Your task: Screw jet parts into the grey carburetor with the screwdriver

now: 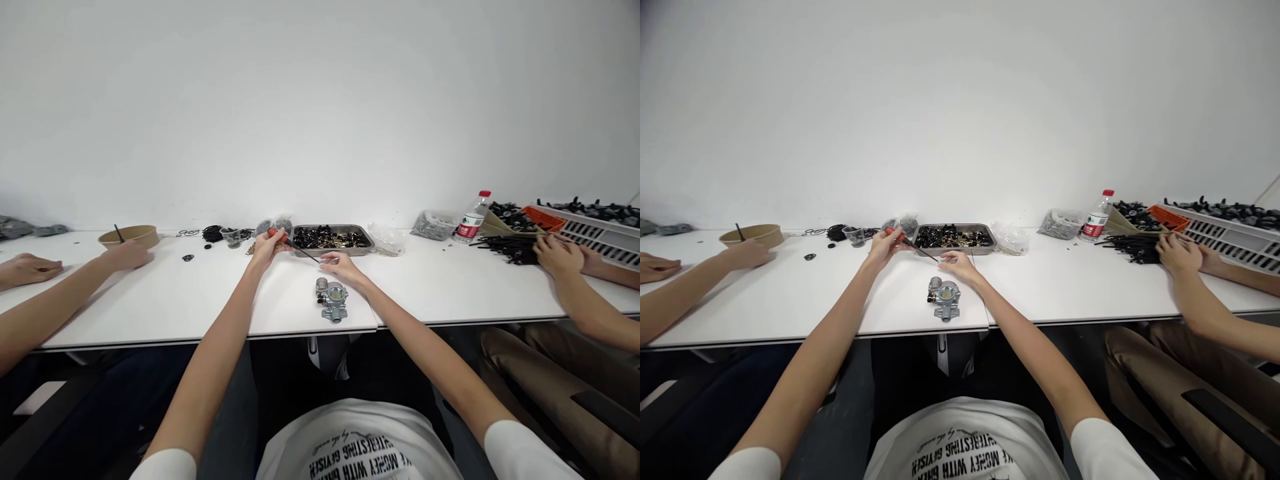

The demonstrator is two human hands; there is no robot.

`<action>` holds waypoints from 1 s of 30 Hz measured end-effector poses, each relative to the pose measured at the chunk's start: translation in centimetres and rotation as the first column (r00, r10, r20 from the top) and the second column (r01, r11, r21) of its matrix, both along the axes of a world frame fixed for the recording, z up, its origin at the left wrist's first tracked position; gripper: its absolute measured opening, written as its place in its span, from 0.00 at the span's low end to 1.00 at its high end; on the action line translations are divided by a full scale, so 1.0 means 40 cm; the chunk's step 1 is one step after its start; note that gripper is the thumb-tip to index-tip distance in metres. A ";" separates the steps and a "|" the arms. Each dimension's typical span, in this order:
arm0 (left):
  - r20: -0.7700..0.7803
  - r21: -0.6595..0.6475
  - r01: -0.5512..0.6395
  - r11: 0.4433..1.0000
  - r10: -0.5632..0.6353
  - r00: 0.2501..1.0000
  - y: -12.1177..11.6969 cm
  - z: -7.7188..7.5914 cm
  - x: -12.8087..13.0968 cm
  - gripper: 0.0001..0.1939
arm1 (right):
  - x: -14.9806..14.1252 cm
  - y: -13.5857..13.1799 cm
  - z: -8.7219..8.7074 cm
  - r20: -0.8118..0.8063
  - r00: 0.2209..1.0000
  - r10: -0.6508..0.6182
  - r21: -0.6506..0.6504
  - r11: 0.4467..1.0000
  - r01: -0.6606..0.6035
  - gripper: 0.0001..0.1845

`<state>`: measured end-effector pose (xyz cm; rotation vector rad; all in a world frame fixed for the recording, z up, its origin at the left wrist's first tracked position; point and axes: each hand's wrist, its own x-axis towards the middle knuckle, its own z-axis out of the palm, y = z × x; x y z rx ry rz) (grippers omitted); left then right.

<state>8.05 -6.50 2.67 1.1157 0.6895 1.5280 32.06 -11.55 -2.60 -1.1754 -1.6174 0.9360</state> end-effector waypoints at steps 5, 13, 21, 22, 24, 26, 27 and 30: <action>-0.041 -0.011 0.056 0.998 -0.056 0.998 -0.005 -0.008 0.017 0.14 | 0.016 0.011 -0.018 0.074 0.996 0.041 0.032 0.999 -0.043 0.20; -0.057 -0.003 0.078 0.997 -0.078 0.995 0.006 -0.017 0.014 0.17 | 0.023 0.013 -0.015 0.110 0.990 0.089 0.064 0.993 -0.096 0.18; -0.081 -0.003 0.084 0.996 -0.084 0.993 -0.002 -0.012 0.020 0.16 | 0.021 0.011 -0.019 0.156 0.985 0.072 0.101 0.991 -0.088 0.16; -0.088 -0.003 0.085 0.996 -0.085 0.992 -0.004 -0.011 0.021 0.16 | 0.020 0.012 -0.020 0.161 0.985 0.070 0.103 0.991 -0.087 0.16; -0.102 -0.001 0.085 0.996 -0.085 0.991 -0.008 -0.009 0.023 0.16 | 0.020 0.014 -0.022 0.170 0.983 0.064 0.108 0.991 -0.083 0.16; -0.116 0.002 0.084 0.996 -0.083 0.990 -0.011 -0.007 0.024 0.16 | 0.021 0.016 -0.023 0.179 0.982 0.058 0.113 0.990 -0.079 0.16; -0.125 0.004 0.085 0.996 -0.084 0.989 -0.013 -0.006 0.024 0.16 | 0.021 0.016 -0.023 0.183 0.982 0.055 0.116 0.990 -0.077 0.16; -0.161 0.014 0.103 0.995 -0.099 0.982 -0.018 -0.004 0.026 0.16 | 0.022 0.016 -0.023 0.192 0.980 0.048 0.125 0.990 -0.073 0.15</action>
